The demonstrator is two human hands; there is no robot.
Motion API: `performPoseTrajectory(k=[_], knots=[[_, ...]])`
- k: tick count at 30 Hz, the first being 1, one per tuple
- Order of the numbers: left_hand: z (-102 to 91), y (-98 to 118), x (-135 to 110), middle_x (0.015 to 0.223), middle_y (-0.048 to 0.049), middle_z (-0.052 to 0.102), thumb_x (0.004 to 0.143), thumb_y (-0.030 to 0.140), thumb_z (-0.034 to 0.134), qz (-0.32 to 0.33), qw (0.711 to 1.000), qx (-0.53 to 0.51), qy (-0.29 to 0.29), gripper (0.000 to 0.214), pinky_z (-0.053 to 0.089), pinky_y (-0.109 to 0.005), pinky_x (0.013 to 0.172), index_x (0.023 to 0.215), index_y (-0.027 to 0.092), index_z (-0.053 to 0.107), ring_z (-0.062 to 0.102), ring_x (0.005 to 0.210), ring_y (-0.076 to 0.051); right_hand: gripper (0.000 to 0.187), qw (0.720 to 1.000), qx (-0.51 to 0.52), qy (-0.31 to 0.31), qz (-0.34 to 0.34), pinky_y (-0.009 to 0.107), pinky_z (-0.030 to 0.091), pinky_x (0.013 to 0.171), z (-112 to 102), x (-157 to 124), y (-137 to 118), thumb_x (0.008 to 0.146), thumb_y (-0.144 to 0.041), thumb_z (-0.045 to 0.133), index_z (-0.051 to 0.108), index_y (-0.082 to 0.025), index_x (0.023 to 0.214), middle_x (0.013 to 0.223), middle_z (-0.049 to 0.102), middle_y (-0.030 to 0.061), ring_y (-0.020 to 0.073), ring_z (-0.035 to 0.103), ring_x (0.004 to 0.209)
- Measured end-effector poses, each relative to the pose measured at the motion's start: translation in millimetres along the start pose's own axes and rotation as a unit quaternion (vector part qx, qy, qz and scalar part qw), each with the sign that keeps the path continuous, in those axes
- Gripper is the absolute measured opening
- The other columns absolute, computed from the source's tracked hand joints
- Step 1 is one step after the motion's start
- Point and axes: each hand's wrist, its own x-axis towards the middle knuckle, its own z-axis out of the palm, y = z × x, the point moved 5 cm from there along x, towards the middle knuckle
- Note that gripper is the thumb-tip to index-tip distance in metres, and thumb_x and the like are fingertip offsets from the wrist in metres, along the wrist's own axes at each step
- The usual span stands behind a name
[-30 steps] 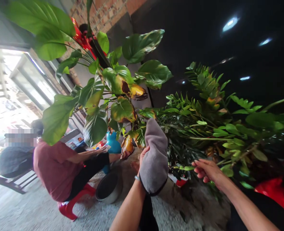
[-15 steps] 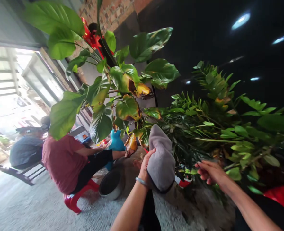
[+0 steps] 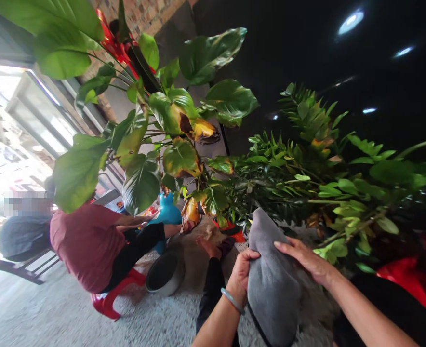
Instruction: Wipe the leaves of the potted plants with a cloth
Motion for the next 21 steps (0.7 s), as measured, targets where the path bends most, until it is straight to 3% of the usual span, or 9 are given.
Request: performPoseTrajectory(k=[3, 7, 11, 14, 18, 21], knots=[[1.9, 3, 3, 0.077, -0.0088, 0.074, 0.046, 0.019, 0.071, 0.075, 0.994, 0.068, 0.043, 0.040, 0.047, -0.039, 0.090, 0.085, 0.011, 0.069, 0.066, 0.096, -0.032, 0.037, 0.997, -0.032, 0.062, -0.032, 0.034, 0.050, 0.074, 0, 1, -3, 0.051, -0.045, 0.072, 0.070, -0.018, 0.076, 0.076, 0.075, 0.0063, 0.0277, 0.067, 0.084], [0.0, 3, -17, 0.081, -0.0077, 0.073, 0.054, 0.038, 0.081, 0.128, 0.975, 0.156, 0.095, 0.055, 0.048, -0.036, 0.085, 0.101, 0.013, 0.066, 0.067, 0.090, -0.028, 0.038, 0.981, -0.047, 0.174, -0.066, 0.038, 0.049, 0.079, -8, 2, -4, 0.052, -0.046, 0.066, 0.069, -0.019, 0.078, 0.080, 0.076, 0.0083, 0.0304, 0.067, 0.085], [4.9, 4, -44, 0.107, -0.0077, 0.071, 0.061, 0.041, 0.081, 0.154, 0.964, 0.205, 0.071, 0.067, 0.049, -0.035, 0.087, 0.122, 0.024, 0.059, 0.065, 0.100, -0.027, 0.032, 0.955, -0.099, 0.257, -0.113, 0.040, 0.050, 0.077, -3, -4, -3, 0.056, -0.050, 0.059, 0.064, -0.023, 0.072, 0.075, 0.074, 0.0090, 0.0312, 0.066, 0.080], [11.8, 0, -52, 0.116, -0.0090, 0.068, 0.057, 0.038, 0.084, 0.188, 0.960, 0.204, 0.038, 0.074, 0.048, -0.037, 0.091, 0.125, 0.024, 0.057, 0.062, 0.106, -0.028, 0.031, 0.949, -0.117, 0.257, -0.142, 0.039, 0.051, 0.076, 16, -9, 2, 0.059, -0.051, 0.056, 0.062, -0.024, 0.072, 0.075, 0.074, 0.0095, 0.0305, 0.067, 0.078], [10.7, -10, -43, 0.099, -0.0110, 0.072, 0.053, 0.043, 0.086, 0.208, 0.963, 0.158, 0.064, 0.072, 0.048, -0.037, 0.090, 0.115, 0.016, 0.063, 0.066, 0.096, -0.029, 0.027, 0.950, -0.125, 0.240, -0.154, 0.037, 0.052, 0.070, 40, -16, 9, 0.061, -0.050, 0.056, 0.060, -0.025, 0.072, 0.070, 0.072, 0.0083, 0.0286, 0.067, 0.073], [1.2, -10, -34, 0.084, -0.0105, 0.073, 0.055, 0.046, 0.084, 0.220, 0.962, 0.135, 0.088, 0.063, 0.049, -0.036, 0.083, 0.105, 0.011, 0.067, 0.067, 0.082, -0.026, 0.027, 0.950, -0.153, 0.219, -0.160, 0.036, 0.051, 0.068, 40, -19, 2, 0.061, -0.050, 0.059, 0.060, -0.024, 0.070, 0.068, 0.071, 0.0071, 0.0271, 0.066, 0.070]])
